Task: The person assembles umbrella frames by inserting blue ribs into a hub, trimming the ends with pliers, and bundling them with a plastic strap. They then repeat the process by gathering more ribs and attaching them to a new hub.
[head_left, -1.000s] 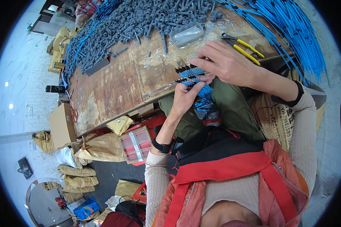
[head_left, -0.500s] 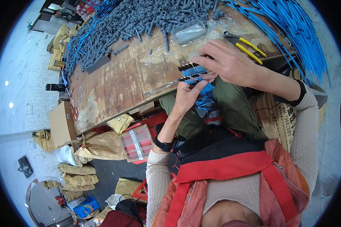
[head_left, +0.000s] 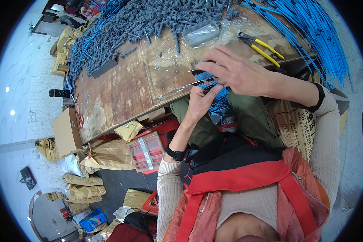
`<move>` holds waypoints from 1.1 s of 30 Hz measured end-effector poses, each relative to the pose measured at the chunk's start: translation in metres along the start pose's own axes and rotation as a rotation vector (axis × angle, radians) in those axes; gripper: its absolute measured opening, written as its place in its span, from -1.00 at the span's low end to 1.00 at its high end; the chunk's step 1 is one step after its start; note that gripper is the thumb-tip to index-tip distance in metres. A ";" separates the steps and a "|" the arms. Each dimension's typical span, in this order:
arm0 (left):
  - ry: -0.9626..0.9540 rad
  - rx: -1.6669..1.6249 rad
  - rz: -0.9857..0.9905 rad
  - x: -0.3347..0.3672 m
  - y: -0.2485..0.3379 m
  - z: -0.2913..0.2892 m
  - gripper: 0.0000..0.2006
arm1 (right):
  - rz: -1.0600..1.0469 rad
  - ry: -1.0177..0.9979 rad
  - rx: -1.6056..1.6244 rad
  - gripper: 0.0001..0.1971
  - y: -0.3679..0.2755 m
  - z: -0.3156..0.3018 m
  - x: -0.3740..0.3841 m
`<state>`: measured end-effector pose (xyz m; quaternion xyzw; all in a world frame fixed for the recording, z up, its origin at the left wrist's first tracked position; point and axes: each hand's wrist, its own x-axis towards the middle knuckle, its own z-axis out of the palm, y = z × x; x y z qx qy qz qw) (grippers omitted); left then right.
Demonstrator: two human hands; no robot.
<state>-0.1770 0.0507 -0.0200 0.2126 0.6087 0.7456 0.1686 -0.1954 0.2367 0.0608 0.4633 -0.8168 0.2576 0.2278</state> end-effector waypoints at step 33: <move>0.021 0.299 0.381 0.009 0.167 0.035 -0.78 | 0.618 0.028 1.550 -0.18 -0.030 0.057 -0.035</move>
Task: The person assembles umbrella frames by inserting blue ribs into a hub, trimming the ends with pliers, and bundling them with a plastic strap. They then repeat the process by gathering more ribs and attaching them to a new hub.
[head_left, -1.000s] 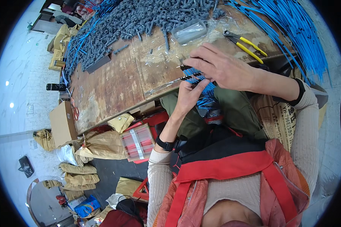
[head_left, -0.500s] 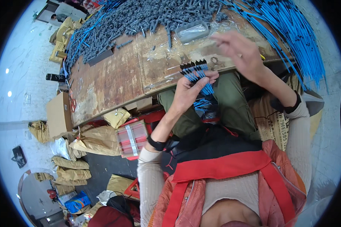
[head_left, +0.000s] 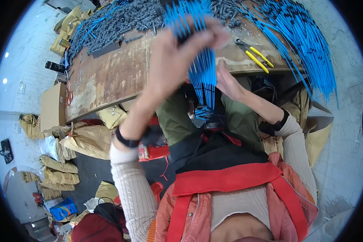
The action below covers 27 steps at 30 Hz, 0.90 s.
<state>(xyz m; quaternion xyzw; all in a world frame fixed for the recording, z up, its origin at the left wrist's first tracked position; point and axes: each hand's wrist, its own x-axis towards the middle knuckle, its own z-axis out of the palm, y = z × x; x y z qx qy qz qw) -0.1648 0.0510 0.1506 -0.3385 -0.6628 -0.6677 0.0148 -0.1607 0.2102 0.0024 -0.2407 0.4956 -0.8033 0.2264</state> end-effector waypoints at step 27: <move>-0.129 0.041 -0.248 -0.104 -0.145 0.003 -0.75 | 0.190 0.188 0.017 -0.44 0.092 -0.051 -0.031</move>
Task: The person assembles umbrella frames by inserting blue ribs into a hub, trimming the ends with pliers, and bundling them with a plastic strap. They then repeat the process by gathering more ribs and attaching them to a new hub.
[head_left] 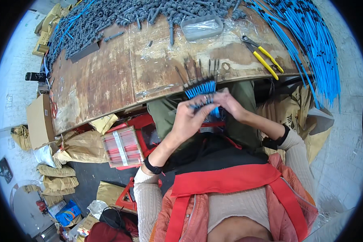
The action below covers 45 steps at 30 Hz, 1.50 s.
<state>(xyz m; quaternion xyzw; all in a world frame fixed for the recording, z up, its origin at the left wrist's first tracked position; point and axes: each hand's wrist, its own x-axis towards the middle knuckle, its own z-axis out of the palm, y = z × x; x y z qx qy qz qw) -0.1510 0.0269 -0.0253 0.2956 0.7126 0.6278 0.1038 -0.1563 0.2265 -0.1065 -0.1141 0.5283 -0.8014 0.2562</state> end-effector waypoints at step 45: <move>-0.057 0.865 0.313 0.041 -0.025 -0.046 -0.45 | -0.651 0.408 -0.339 -0.70 -0.114 0.037 0.020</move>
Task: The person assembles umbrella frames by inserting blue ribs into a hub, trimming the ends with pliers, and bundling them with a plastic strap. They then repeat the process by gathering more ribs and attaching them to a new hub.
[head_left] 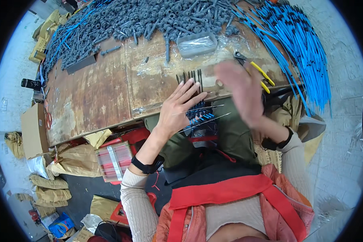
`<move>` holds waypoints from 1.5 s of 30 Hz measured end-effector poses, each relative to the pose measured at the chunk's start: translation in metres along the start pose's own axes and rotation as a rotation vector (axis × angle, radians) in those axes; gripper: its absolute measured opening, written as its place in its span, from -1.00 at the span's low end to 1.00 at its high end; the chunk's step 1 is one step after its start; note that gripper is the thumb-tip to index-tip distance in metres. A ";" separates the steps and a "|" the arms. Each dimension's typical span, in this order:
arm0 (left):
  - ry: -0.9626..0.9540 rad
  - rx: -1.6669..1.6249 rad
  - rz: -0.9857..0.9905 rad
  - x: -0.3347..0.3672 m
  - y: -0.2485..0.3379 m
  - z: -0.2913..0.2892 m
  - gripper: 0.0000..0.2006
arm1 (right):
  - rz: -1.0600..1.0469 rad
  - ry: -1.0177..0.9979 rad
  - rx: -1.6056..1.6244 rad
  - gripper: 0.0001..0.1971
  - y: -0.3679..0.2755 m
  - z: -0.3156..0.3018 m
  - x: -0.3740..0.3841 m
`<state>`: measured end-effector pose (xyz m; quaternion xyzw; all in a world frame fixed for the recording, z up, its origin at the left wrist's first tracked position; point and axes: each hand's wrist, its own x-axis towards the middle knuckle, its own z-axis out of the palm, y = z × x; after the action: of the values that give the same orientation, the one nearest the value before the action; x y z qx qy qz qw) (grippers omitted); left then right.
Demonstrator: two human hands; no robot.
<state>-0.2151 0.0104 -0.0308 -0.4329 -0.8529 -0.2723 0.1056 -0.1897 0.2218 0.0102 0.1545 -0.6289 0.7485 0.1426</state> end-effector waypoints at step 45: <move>-0.010 -0.010 -0.038 0.000 -0.004 0.003 -0.41 | -0.289 -0.754 -1.253 -0.57 0.047 -0.033 0.060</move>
<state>-0.2176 0.0097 -0.0345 -0.4183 -0.8602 -0.2762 0.0938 -0.2655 0.2477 -0.0126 0.3716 -0.9175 0.1199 0.0756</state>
